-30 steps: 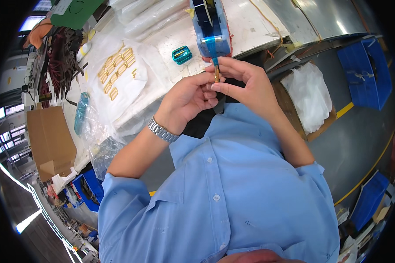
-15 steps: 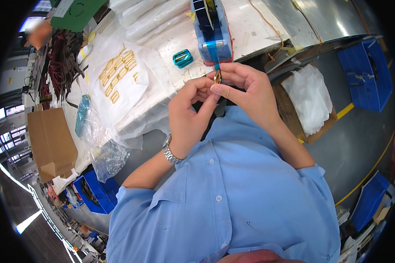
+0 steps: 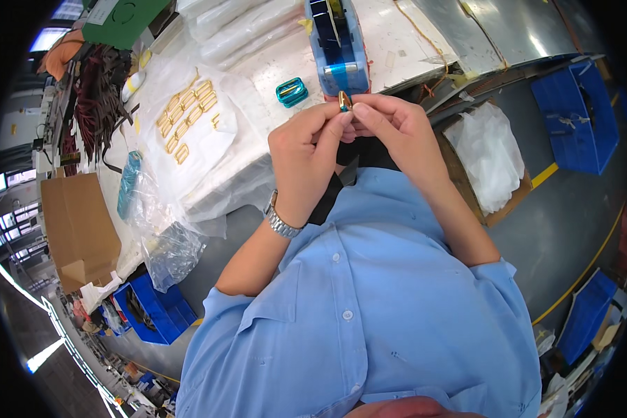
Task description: Apply protective blue tape to gold metal buckles to prevent scratching during assembly.
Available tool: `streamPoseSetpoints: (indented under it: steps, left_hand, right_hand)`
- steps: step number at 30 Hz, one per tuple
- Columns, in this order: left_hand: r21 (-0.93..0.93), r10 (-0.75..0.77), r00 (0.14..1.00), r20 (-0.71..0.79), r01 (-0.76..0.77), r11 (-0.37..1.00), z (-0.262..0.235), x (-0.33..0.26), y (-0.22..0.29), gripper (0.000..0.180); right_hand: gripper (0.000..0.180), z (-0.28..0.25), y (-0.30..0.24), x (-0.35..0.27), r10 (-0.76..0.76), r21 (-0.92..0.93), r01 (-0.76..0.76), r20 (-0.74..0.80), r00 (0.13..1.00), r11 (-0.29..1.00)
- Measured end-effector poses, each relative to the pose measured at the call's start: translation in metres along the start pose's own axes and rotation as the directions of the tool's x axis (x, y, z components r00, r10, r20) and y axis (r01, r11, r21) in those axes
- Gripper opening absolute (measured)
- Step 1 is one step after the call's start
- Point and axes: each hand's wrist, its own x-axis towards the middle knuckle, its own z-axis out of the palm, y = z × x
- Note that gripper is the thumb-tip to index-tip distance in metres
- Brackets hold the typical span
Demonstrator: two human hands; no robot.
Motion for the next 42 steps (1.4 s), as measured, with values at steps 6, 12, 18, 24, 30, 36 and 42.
streamPoseSetpoints:
  steps: [6,12,18,24,30,36,42]
  left_hand:
    - [-0.218,-0.283,0.940,0.191,0.322,0.921,-0.017,0.029,0.010,0.018]
    - [-0.154,-0.315,0.905,0.287,0.368,0.917,-0.023,0.043,0.024,0.020]
    - [-0.188,-0.355,0.881,0.313,0.424,0.886,-0.029,0.039,0.040,0.023]
    - [-0.170,-0.384,0.854,0.352,0.461,0.871,-0.037,0.040,0.052,0.024]
    - [-0.165,-0.444,0.800,0.403,0.541,0.825,-0.032,0.043,0.024,0.025]
    - [-0.224,-0.451,0.777,0.440,0.581,0.782,-0.034,0.049,0.014,0.025]
    - [-0.255,-0.492,0.707,0.508,0.669,0.698,-0.043,0.056,0.010,0.027]
  right_hand:
    - [0.034,-0.004,-0.001,0.009,-0.014,-0.047,0.015,0.018,1.000,0.999]
    - [0.031,0.002,-0.005,0.010,-0.071,-0.020,0.073,0.077,0.995,0.997]
    - [0.029,0.017,-0.016,-0.003,-0.054,0.031,0.054,-0.006,0.999,0.998]
    - [0.030,0.028,-0.024,-0.012,-0.027,0.087,0.032,-0.053,0.998,0.996]
    - [0.032,0.025,0.006,-0.011,0.020,0.173,-0.003,-0.095,0.995,0.985]
    - [0.036,0.014,-0.001,-0.004,0.046,0.056,-0.043,-0.048,0.998,0.998]
    - [0.046,0.011,-0.008,0.004,-0.223,-0.155,0.214,-0.043,0.974,0.964]
